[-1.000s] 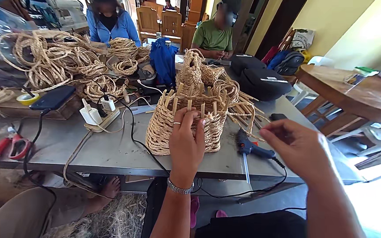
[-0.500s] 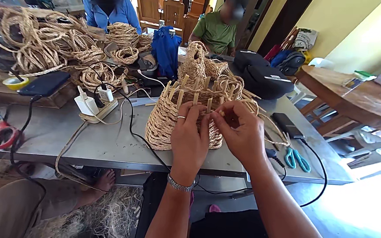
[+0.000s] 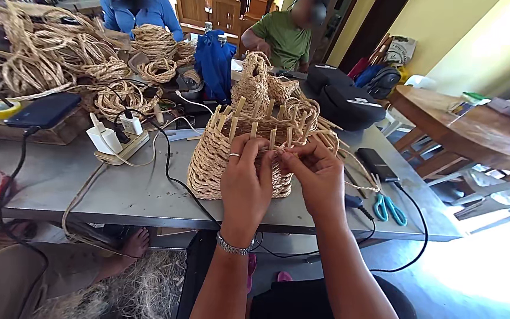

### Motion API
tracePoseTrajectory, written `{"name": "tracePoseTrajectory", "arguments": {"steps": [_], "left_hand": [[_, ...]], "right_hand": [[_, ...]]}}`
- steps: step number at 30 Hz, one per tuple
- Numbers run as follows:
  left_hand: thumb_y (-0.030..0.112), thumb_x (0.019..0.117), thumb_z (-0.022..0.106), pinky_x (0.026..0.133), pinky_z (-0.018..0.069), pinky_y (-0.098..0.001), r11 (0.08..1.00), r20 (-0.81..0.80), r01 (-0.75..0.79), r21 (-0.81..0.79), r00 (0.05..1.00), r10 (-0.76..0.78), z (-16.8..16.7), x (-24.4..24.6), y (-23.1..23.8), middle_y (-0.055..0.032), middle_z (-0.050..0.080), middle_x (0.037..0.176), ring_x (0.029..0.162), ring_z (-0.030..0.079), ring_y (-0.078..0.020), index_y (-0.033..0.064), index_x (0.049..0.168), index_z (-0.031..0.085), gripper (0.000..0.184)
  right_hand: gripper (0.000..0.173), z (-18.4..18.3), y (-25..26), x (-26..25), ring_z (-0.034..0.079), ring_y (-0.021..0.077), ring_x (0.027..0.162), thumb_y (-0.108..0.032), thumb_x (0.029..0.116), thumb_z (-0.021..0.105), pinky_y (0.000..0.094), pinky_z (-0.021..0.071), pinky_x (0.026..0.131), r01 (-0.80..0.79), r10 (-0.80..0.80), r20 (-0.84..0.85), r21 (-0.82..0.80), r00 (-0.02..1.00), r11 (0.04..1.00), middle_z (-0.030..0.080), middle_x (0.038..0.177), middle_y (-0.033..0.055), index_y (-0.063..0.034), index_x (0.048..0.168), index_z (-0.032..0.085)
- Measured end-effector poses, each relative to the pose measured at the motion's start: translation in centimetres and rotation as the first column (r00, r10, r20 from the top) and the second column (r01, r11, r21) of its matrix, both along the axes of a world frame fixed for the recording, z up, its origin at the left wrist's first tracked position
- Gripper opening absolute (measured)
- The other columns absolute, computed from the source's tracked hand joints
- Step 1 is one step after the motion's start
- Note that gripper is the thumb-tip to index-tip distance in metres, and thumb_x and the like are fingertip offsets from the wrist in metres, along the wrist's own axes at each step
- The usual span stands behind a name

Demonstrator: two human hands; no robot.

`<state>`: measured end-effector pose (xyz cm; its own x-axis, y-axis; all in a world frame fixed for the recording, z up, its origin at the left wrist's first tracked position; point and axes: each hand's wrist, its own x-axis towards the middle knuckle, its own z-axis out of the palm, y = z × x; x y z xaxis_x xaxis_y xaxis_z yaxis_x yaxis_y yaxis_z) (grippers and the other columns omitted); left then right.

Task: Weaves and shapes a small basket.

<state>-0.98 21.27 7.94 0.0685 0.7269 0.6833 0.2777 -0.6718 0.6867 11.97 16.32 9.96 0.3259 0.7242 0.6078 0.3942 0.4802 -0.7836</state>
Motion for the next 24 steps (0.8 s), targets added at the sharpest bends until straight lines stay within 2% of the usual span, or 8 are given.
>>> {"name": "tracePoseTrajectory", "arguments": {"steps": [4,8,12,16,21,24], "left_hand": [[0.026,0.1021,0.062,0.061,0.0560,-0.0301,1.000,-0.008,-0.017,0.000,1.000,0.017,0.0,0.1,-0.1,-0.0031,0.059,0.128,0.081,0.065,-0.0098,0.0149,0.117,0.069,0.020],[0.025,0.1021,0.062,0.061,0.0553,-0.0294,1.000,-0.014,-0.024,-0.001,1.000,0.024,-0.1,0.1,-0.1,-0.0033,0.059,0.128,0.078,0.064,-0.0093,0.0151,0.118,0.068,0.019],[0.024,0.1036,0.060,0.061,0.0570,-0.0278,0.998,-0.006,0.060,-0.005,0.998,-0.060,-0.1,-0.6,0.3,-0.0028,0.059,0.127,0.077,0.064,-0.0075,0.0144,0.119,0.068,0.020],[0.016,0.1056,0.052,0.057,0.0583,-0.0256,0.990,-0.025,0.137,-0.007,0.990,-0.138,0.0,-1.9,0.6,-0.0011,0.061,0.128,0.070,0.064,-0.0060,0.0161,0.120,0.070,0.023],[0.016,0.1045,0.056,0.060,0.0582,-0.0253,0.997,-0.017,0.071,0.034,0.997,-0.070,0.1,-1.7,0.4,-0.0006,0.063,0.131,0.076,0.066,-0.0055,0.0181,0.124,0.071,0.025],[0.015,0.1031,0.059,0.067,0.0582,-0.0253,0.996,-0.005,0.067,0.059,0.998,-0.067,0.2,-1.7,0.5,-0.0007,0.062,0.136,0.087,0.068,-0.0062,0.0169,0.125,0.069,0.024]], "right_hand": [[0.013,-1.8,-0.1,-1.5,0.073,0.0126,0.073,-0.002,0.0906,0.074,0.0289,0.0647,0.068,0.102,-0.109,0.057,0.119,0.992,0.988,0.075,0.090,0.0041,-0.0039,0.102,0.068],[0.014,-3.0,0.2,-2.6,0.074,0.0141,0.082,0.000,0.0895,0.075,0.0312,0.0658,0.075,0.162,-0.203,0.143,0.252,0.969,0.954,0.074,0.098,0.0071,0.0000,0.103,0.070],[0.014,-3.3,-0.4,-2.7,0.074,0.0147,0.088,-0.002,0.0922,0.073,0.0319,0.0655,0.080,0.175,-0.225,0.185,0.255,0.957,0.951,0.075,0.104,0.0080,-0.0002,0.106,0.072],[0.015,-3.0,-0.8,-2.0,0.074,0.0144,0.089,-0.002,0.0915,0.074,0.0315,0.0658,0.079,0.177,-0.239,0.234,0.259,0.942,0.950,0.074,0.106,0.0079,-0.0004,0.106,0.073],[0.013,-2.7,-0.6,-2.1,0.073,0.0126,0.089,-0.002,0.0908,0.073,0.0295,0.0649,0.079,0.199,-0.276,0.281,0.275,0.919,0.941,0.073,0.106,0.0077,-0.0003,0.104,0.072],[0.012,-2.6,-0.5,-2.5,0.073,0.0135,0.091,-0.001,0.0900,0.074,0.0296,0.0651,0.080,0.200,-0.283,0.285,0.287,0.916,0.937,0.072,0.106,0.0089,0.0007,0.102,0.072]]}}
